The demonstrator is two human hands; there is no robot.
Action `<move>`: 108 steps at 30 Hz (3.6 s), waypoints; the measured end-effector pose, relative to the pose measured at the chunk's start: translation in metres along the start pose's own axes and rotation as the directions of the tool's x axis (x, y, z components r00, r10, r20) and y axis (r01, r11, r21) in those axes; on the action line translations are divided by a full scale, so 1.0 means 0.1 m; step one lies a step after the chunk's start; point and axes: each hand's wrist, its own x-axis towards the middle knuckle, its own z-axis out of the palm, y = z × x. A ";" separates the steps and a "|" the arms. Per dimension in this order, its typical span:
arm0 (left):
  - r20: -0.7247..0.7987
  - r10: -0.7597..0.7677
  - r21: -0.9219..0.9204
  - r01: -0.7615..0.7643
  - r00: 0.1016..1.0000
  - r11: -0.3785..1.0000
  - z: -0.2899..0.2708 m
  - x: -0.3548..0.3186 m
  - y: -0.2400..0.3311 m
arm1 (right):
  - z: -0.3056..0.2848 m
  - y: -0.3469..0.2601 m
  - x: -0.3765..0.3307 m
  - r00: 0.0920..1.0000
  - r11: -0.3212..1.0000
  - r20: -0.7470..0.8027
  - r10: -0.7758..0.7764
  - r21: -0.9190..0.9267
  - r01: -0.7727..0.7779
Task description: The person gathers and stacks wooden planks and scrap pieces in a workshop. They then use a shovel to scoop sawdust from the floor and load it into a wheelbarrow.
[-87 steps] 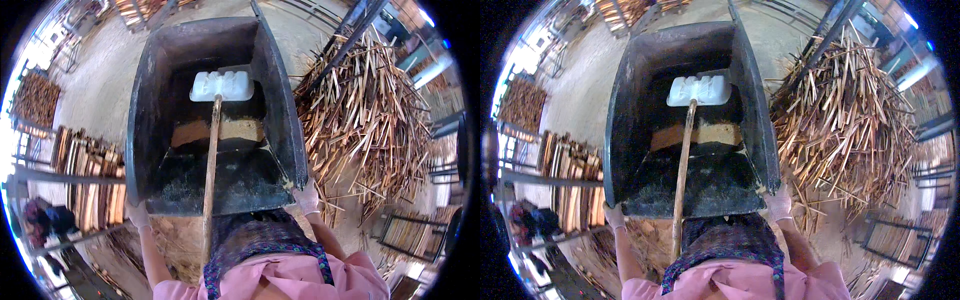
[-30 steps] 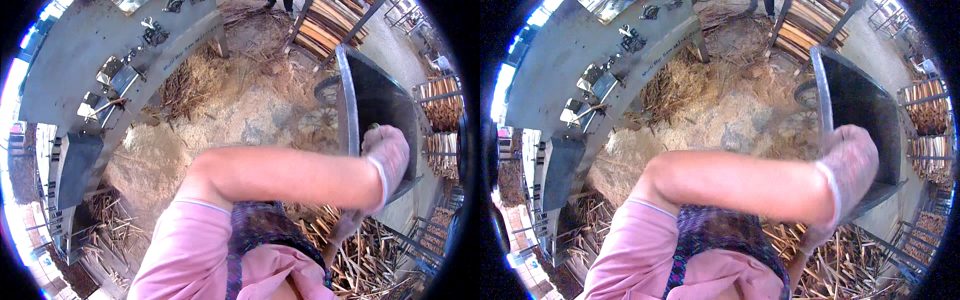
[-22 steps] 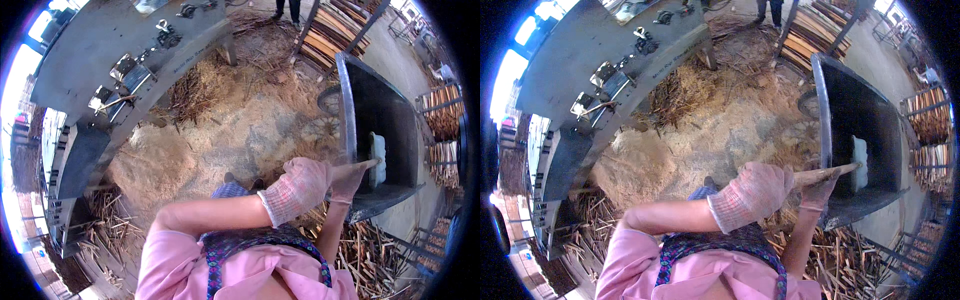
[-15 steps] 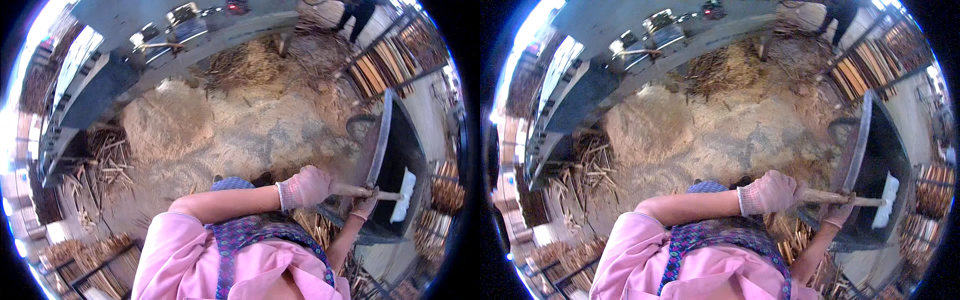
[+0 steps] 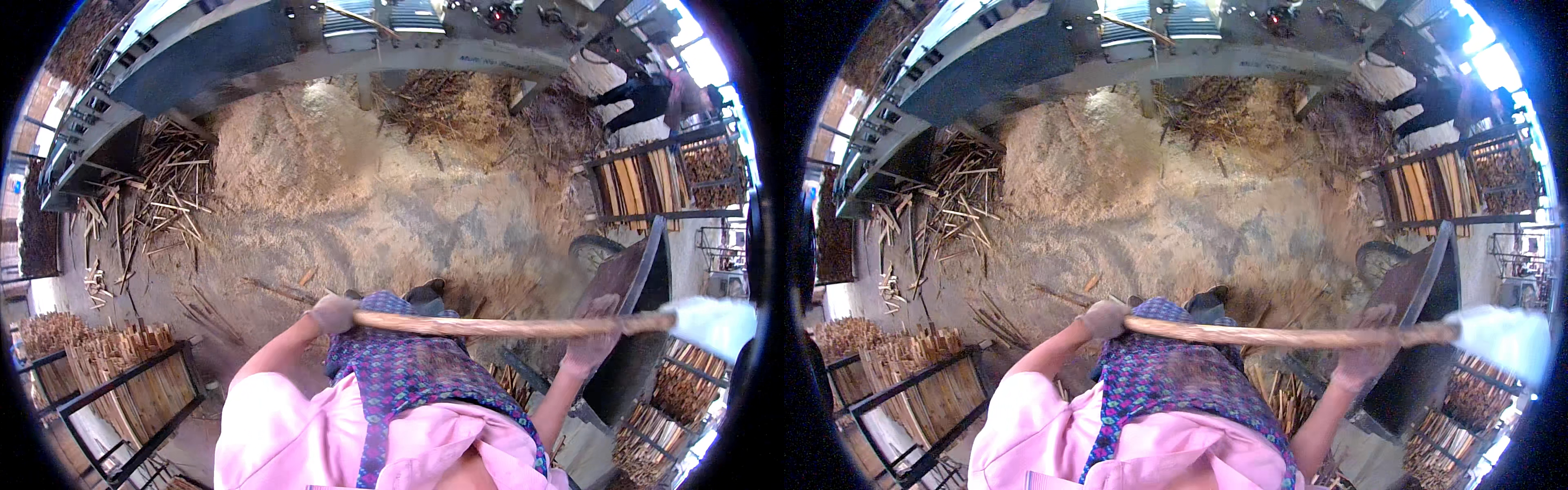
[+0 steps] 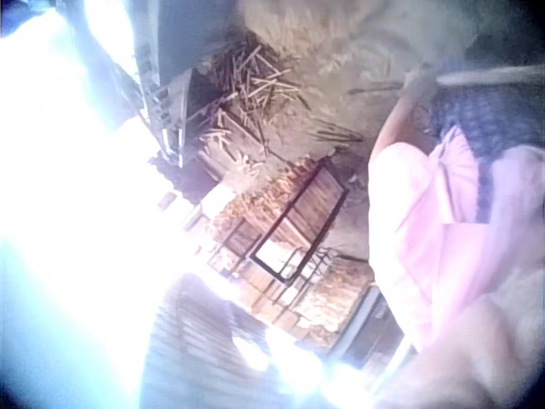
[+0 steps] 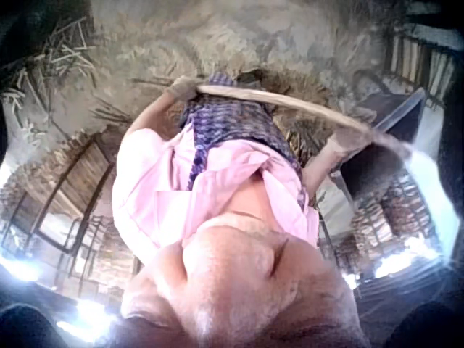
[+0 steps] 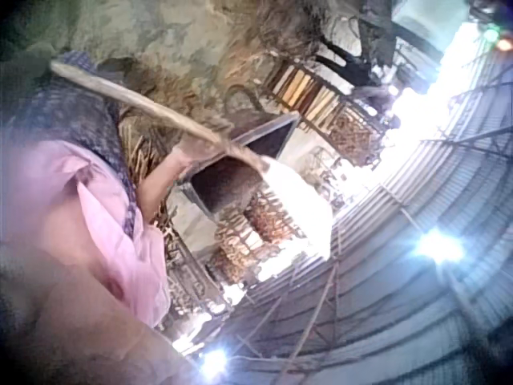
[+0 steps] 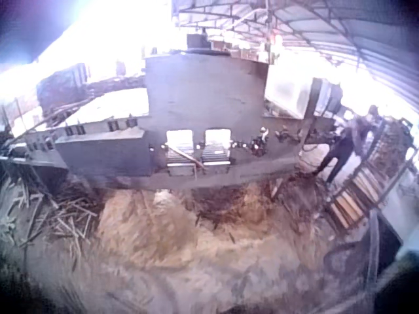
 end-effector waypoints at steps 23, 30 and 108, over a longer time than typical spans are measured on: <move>0.286 -0.848 -0.644 0.745 0.446 0.175 0.68 -2.52 1.34 | -5.35 0.78 1.69 0.001 -0.022 -0.799 -0.602 0.015 -1.000; 0.310 -0.883 -0.759 0.651 0.354 -0.005 0.87 -2.07 2.28 | -5.51 0.07 1.50 -0.025 -0.154 -0.882 -0.471 0.110 -0.982; -0.117 -0.714 -0.540 0.559 0.691 0.630 1.78 -1.53 0.79 | -3.91 -0.70 0.83 0.388 0.153 -0.581 -0.716 -0.672 -0.724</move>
